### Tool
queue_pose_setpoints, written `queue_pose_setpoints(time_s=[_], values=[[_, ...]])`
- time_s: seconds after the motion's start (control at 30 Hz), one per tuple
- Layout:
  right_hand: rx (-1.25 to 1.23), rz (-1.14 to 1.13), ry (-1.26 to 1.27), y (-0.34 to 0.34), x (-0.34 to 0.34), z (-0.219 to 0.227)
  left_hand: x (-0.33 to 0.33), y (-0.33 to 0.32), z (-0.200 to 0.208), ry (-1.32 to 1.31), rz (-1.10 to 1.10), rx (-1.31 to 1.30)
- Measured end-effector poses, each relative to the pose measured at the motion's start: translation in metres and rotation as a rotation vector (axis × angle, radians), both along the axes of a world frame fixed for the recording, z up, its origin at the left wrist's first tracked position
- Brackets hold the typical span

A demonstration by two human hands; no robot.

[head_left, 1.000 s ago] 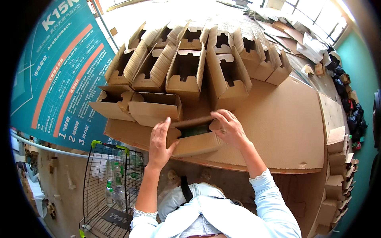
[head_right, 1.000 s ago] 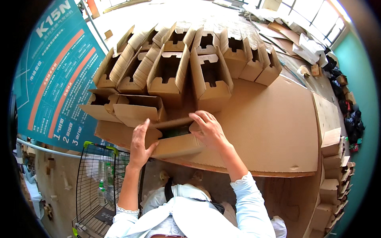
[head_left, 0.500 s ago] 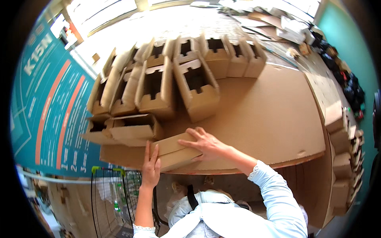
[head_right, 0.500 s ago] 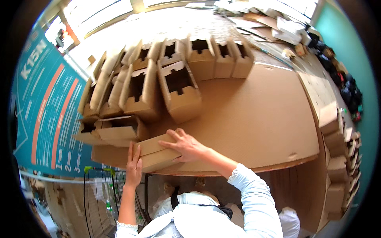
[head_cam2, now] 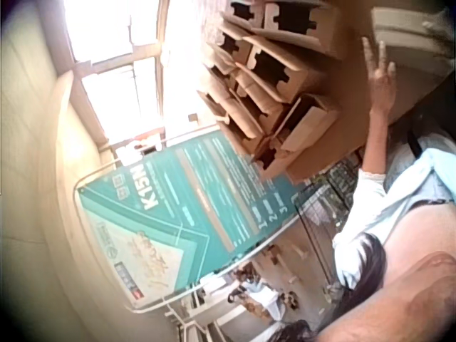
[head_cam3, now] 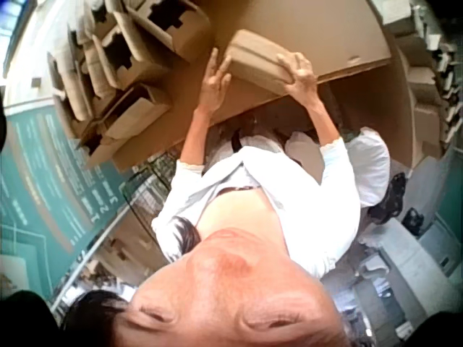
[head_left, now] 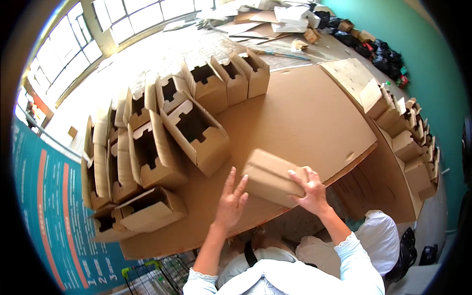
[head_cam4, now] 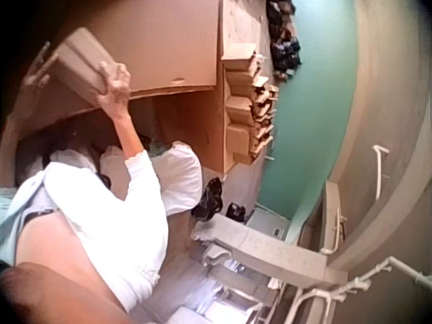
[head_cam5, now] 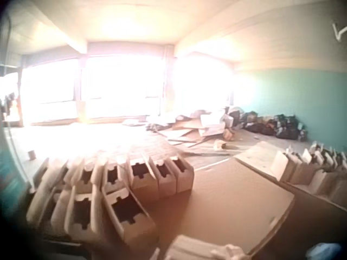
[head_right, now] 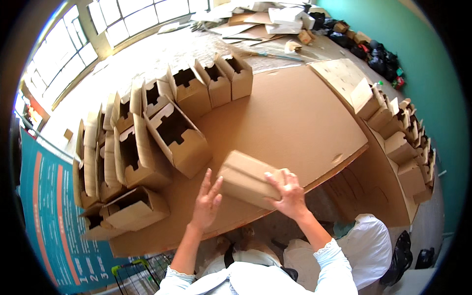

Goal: The person takes empty plastic bottles one by one from a shopping cart and places them inside individual cardboard boxes on a table, then puts each filled box onto a larger wooden platform.

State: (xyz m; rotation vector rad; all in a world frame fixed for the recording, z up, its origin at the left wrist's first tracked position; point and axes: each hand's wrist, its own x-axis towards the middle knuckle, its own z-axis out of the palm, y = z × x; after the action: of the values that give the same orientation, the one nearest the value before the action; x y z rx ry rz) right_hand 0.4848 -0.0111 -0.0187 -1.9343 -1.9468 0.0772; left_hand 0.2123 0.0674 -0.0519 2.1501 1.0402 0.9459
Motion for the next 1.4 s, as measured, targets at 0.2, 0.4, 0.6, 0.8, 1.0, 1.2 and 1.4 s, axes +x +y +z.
queue_pose_setpoints(time_s=[0.2, 0.4, 0.6, 0.8, 1.0, 1.2, 1.4], values=[[0.241, -0.498, -0.132, 0.057, 0.096, -0.05, 0.041, -0.014, -0.065, 0.087, -0.147, -0.038], [0.238, -0.755, -0.112, 0.225, 0.129, -0.057, 0.07, -0.028, -0.099, 0.38, -0.247, 0.127], [0.181, -0.741, -0.038, 0.376, 0.144, -0.042, 0.06, -0.036, -0.096, 0.523, -0.301, 0.052], [0.123, -0.39, -0.011, 0.503, 0.11, -0.044, 0.046, -0.047, -0.066, 0.546, -0.265, -0.077], [0.021, -0.055, 0.207, 0.519, 0.139, -0.023, 0.037, -0.032, -0.081, 0.562, -0.272, -0.06], [0.479, -0.282, 0.049, 0.456, 0.311, 0.016, 0.036, -0.021, -0.078, 0.659, -0.256, 0.018], [0.647, -0.941, -0.408, 0.272, 0.572, 0.029, 0.025, -0.021, -0.091, 0.656, -0.25, 0.046]])
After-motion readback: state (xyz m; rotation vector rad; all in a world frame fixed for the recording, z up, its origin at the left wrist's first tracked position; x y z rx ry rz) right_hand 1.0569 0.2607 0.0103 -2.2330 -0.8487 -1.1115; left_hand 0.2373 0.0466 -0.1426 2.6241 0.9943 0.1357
